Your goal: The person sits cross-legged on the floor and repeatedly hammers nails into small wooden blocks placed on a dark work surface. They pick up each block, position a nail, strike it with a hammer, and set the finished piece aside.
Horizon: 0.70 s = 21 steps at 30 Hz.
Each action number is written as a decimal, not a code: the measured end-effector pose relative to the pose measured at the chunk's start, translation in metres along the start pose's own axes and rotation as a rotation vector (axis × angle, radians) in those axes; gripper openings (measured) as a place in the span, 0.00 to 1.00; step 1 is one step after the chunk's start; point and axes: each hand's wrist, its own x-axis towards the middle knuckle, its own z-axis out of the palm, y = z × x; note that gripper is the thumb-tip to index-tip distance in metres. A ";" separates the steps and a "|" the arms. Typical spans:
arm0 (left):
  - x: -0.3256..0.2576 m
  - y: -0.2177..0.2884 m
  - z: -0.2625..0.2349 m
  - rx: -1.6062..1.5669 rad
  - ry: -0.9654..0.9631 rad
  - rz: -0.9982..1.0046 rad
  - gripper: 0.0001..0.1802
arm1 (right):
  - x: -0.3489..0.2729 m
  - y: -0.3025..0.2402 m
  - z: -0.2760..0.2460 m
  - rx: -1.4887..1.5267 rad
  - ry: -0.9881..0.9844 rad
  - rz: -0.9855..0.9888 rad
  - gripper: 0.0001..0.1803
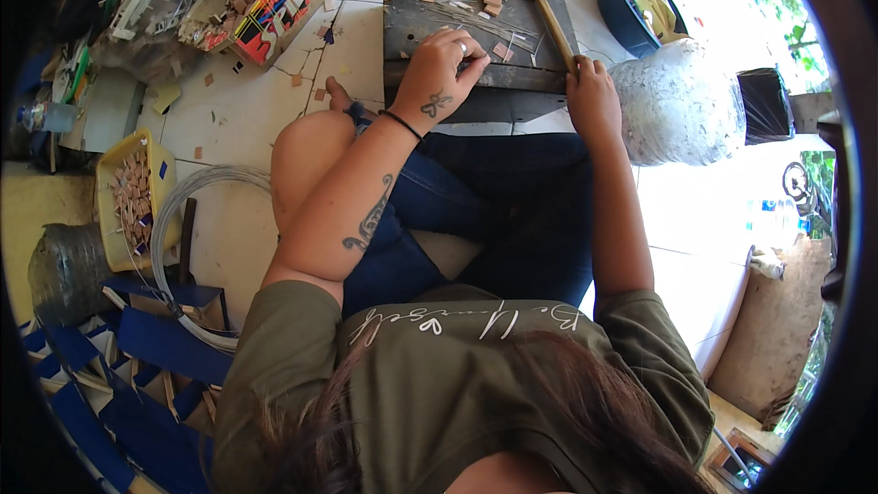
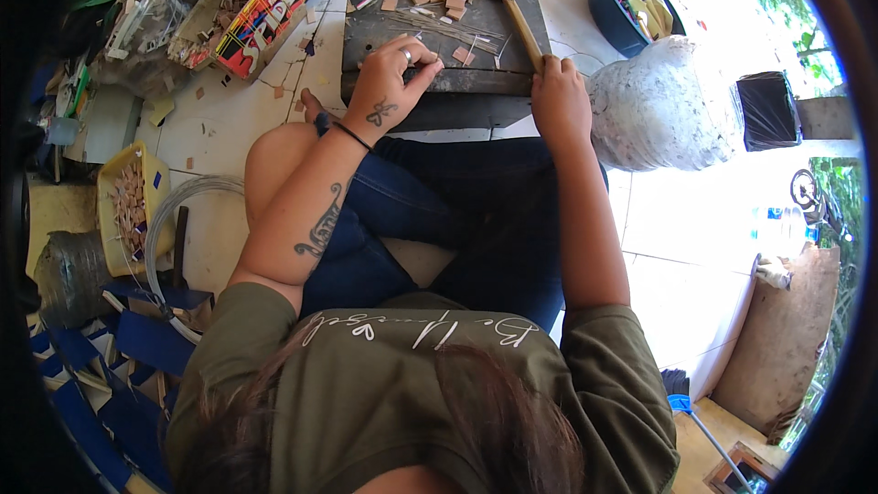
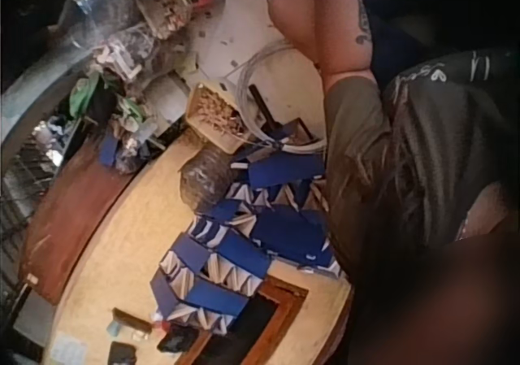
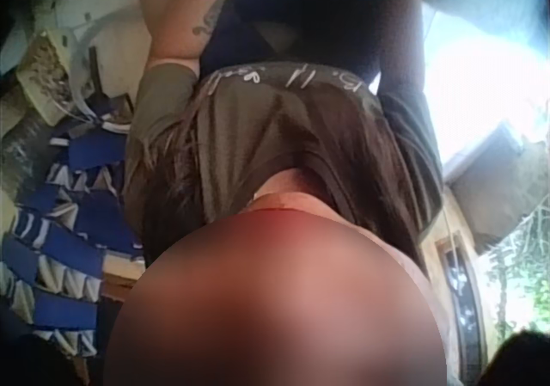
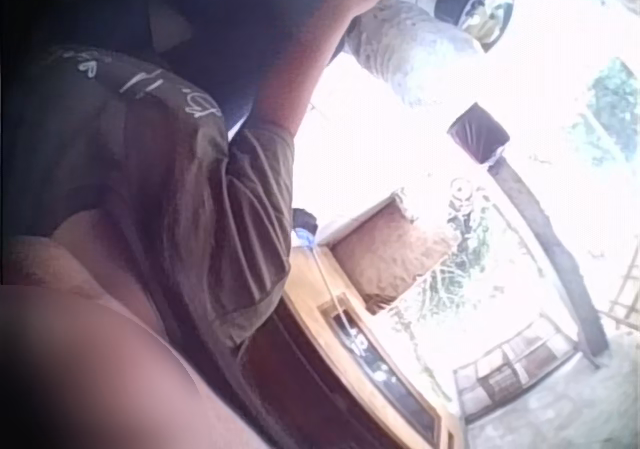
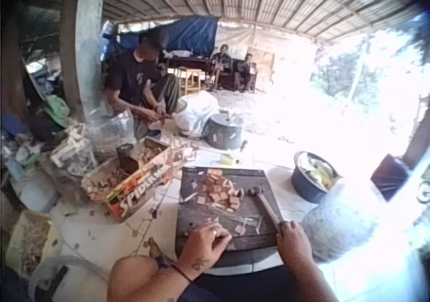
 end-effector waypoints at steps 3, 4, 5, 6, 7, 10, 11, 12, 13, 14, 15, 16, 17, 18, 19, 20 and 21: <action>-0.001 0.001 -0.001 0.010 -0.003 0.009 0.05 | -0.003 0.004 -0.010 0.360 -0.090 0.071 0.17; -0.001 0.001 0.000 0.006 -0.003 0.009 0.05 | -0.005 0.002 -0.018 0.512 -0.152 0.162 0.17; 0.000 0.002 -0.001 0.002 -0.004 0.007 0.04 | -0.010 -0.001 -0.028 0.688 -0.194 0.176 0.17; 0.000 0.002 -0.001 0.003 -0.002 0.007 0.04 | -0.021 -0.004 -0.042 0.838 -0.255 0.245 0.18; 0.000 0.002 -0.002 -0.001 -0.005 0.004 0.04 | -0.034 -0.008 -0.056 1.020 -0.311 0.278 0.18; 0.000 0.003 -0.001 0.007 -0.004 0.016 0.04 | -0.075 -0.027 -0.094 0.920 -0.352 0.166 0.21; 0.000 0.003 0.000 0.014 0.000 0.021 0.04 | -0.083 -0.034 -0.103 0.800 -0.328 0.140 0.22; -0.001 0.003 0.000 0.012 -0.008 0.009 0.04 | -0.089 -0.040 -0.110 0.726 -0.289 0.052 0.23; -0.001 0.003 0.000 0.010 -0.010 0.006 0.04 | -0.092 -0.045 -0.116 0.686 -0.273 0.012 0.24; -0.001 0.003 0.000 0.010 -0.011 0.003 0.04 | -0.096 -0.048 -0.122 0.620 -0.270 -0.024 0.25; -0.001 0.003 0.000 0.011 -0.011 0.002 0.04 | -0.099 -0.052 -0.127 0.606 -0.238 -0.065 0.26; -0.001 0.003 0.000 0.016 -0.008 0.007 0.04 | -0.101 -0.055 -0.129 0.597 -0.200 -0.101 0.26; -0.001 0.003 0.000 0.021 -0.007 0.013 0.05 | -0.101 -0.057 -0.130 0.578 -0.158 -0.142 0.26; -0.001 0.003 0.000 0.023 -0.006 0.014 0.05 | -0.100 -0.058 -0.130 0.572 -0.198 -0.138 0.26; -0.001 0.002 0.001 0.020 -0.002 0.023 0.05 | -0.098 -0.059 -0.128 0.557 -0.234 -0.140 0.26; -0.001 0.002 0.001 0.016 0.003 0.029 0.05 | -0.098 -0.059 -0.127 0.541 -0.270 -0.143 0.26; -0.001 0.002 0.001 0.013 0.002 0.022 0.05 | -0.098 -0.059 -0.127 0.554 -0.239 -0.142 0.26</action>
